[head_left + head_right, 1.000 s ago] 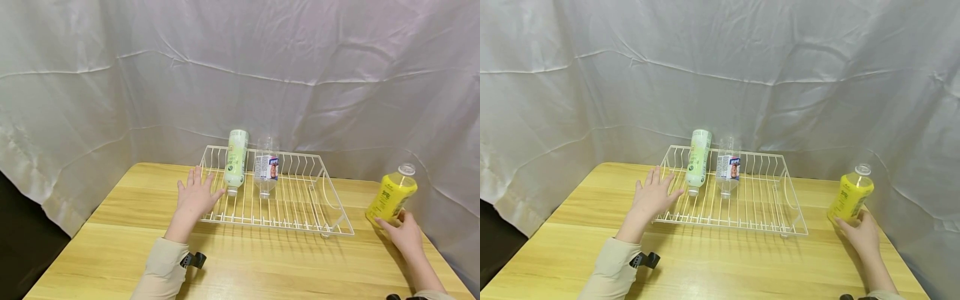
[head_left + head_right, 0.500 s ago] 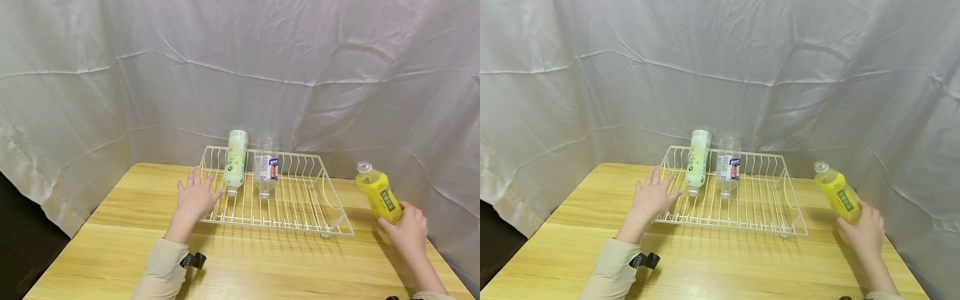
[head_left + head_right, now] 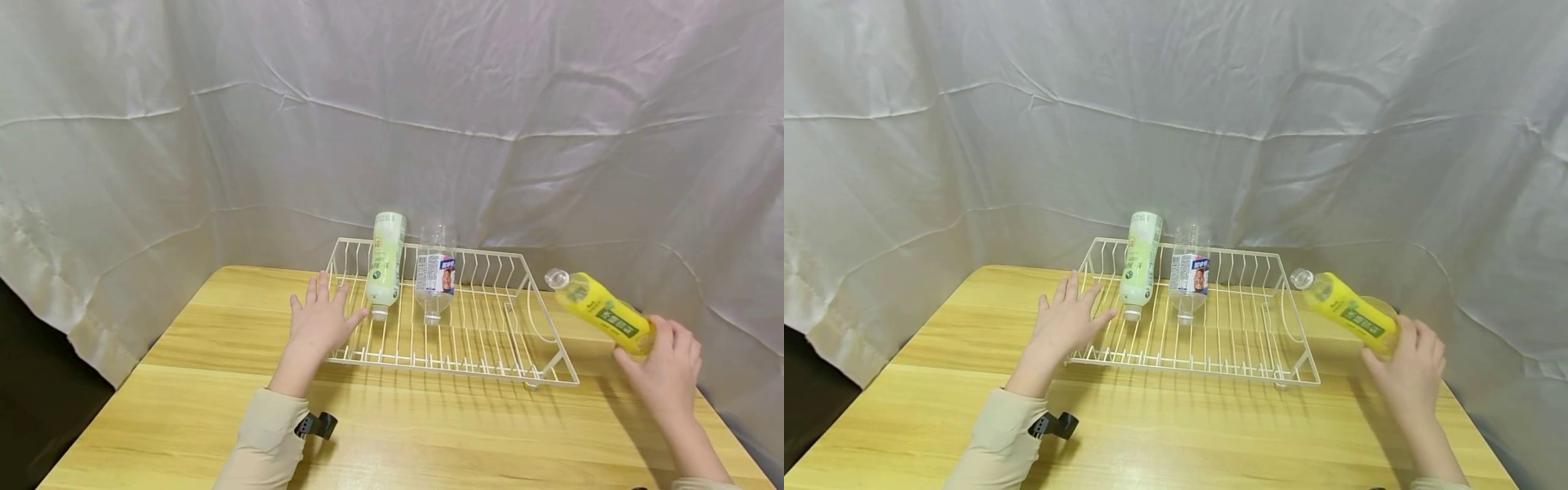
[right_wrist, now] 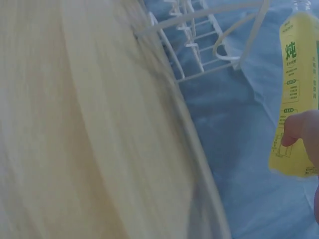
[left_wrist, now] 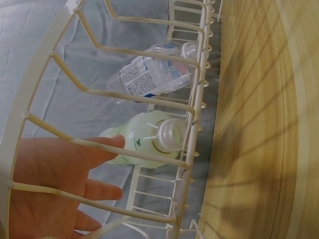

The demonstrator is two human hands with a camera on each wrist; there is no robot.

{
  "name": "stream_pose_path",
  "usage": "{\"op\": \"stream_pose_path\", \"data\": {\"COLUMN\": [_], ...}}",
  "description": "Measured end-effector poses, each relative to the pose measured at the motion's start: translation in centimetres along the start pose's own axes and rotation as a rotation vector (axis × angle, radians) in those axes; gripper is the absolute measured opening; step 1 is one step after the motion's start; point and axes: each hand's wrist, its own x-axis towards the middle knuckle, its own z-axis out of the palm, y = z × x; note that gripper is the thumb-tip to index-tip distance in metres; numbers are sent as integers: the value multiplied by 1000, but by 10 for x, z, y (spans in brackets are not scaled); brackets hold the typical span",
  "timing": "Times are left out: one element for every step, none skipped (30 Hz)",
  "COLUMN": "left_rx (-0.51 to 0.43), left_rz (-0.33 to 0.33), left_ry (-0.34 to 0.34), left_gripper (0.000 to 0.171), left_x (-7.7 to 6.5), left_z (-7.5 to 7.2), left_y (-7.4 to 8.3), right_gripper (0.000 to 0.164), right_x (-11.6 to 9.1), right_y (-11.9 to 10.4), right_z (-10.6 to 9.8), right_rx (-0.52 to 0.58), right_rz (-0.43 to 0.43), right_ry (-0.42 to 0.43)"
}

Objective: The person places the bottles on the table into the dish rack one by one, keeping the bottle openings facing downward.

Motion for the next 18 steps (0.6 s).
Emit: {"op": "stream_pose_path", "data": {"left_rx": [2,4,3,4,2,1,-1,-4,-7,-7,-9,-8,-7,-6,-5,-4,-4,-3], "left_rz": [0,0,-2,-2,-3,-3,-4,-4,-4,-3,-3,-3,-3,-3,-3,-4,-4,-4], "left_ry": [0,-1,-2,-3,-4,-5,-6,-8,-9,-9,-9,-9,-9,-10,-10,-10,-10,-10], "left_gripper": [75,75,75,75,75,75,75,75,75,75,75,75,75,75,75,75,75,75], "left_x": [0,0,0,0,0,0,0,0,0,0,0,0,0,0,0,0,1,1], "left_z": [0,0,0,0,0,-1,-1,-1,-1,-1,-1,-1,-1,-1,-1,-1,-1,-1], "left_y": [0,0,0,0,1,1,1,1,1,2,2,2,2,1,1,1,1,1], "right_gripper": [70,71,71,71,71,71,71,71,71,71,71,71,71,71,71,70,70,70], "right_x": [0,1,1,1,2,2,2,2,2,2,3,3,3,3,3,4,4,4], "right_y": [-2,-4,-6,-8,-10,-12,-14,-16,-18,-20,-22,-25,-27,-29,-32,-34,-36,-39], "right_z": [-1,-1,-2,-2,-3,-4,-5,-6,-7,-8,-9,-9,-10,-10,-9,-9,-8,-8], "right_rx": [4,10,17,24,31,38,45,50,54,57,59,64,59,64,69,73,77,80], "right_rz": [-12,-27,-44,-62,-85,-108,-129,-151,-172,-191,-208,-224,-241,-261,-281,-302,-324,-345], "right_ry": [10,21,35,50,65,79,92,103,112,119,125,132,138,154,169,185,202,217]}}
